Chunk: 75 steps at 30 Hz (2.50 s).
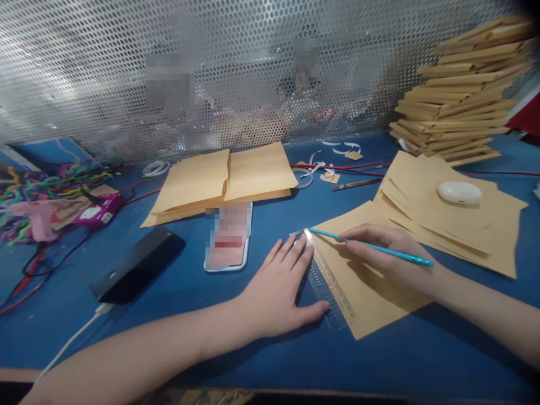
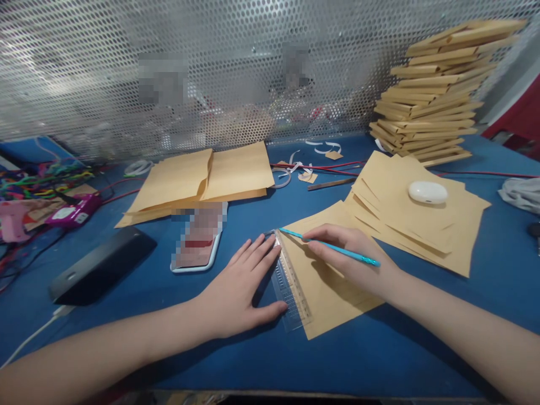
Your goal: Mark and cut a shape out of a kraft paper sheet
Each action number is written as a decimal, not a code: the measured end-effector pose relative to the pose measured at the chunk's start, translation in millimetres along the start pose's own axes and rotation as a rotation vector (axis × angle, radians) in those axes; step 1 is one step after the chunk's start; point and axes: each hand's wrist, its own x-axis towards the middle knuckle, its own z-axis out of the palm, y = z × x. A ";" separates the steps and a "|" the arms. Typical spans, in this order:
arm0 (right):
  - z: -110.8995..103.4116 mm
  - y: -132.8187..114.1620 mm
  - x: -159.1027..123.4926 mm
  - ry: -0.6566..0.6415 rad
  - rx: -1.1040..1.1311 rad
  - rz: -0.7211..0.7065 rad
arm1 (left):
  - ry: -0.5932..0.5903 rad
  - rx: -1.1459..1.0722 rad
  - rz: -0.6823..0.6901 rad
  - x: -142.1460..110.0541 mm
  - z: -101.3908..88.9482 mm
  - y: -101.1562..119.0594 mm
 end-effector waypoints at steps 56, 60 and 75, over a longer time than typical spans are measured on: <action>-1.8 6.9 -1.4 -0.065 -0.103 -0.130 | 0.032 0.038 0.005 0.8 4.6 -2.1; -0.6 9.4 -0.4 -0.039 -0.104 -0.143 | 0.024 0.039 -0.001 1.1 3.8 -1.1; -4.9 -5.4 -0.5 -0.015 -0.308 -0.226 | 0.038 0.044 0.003 0.2 3.9 -0.1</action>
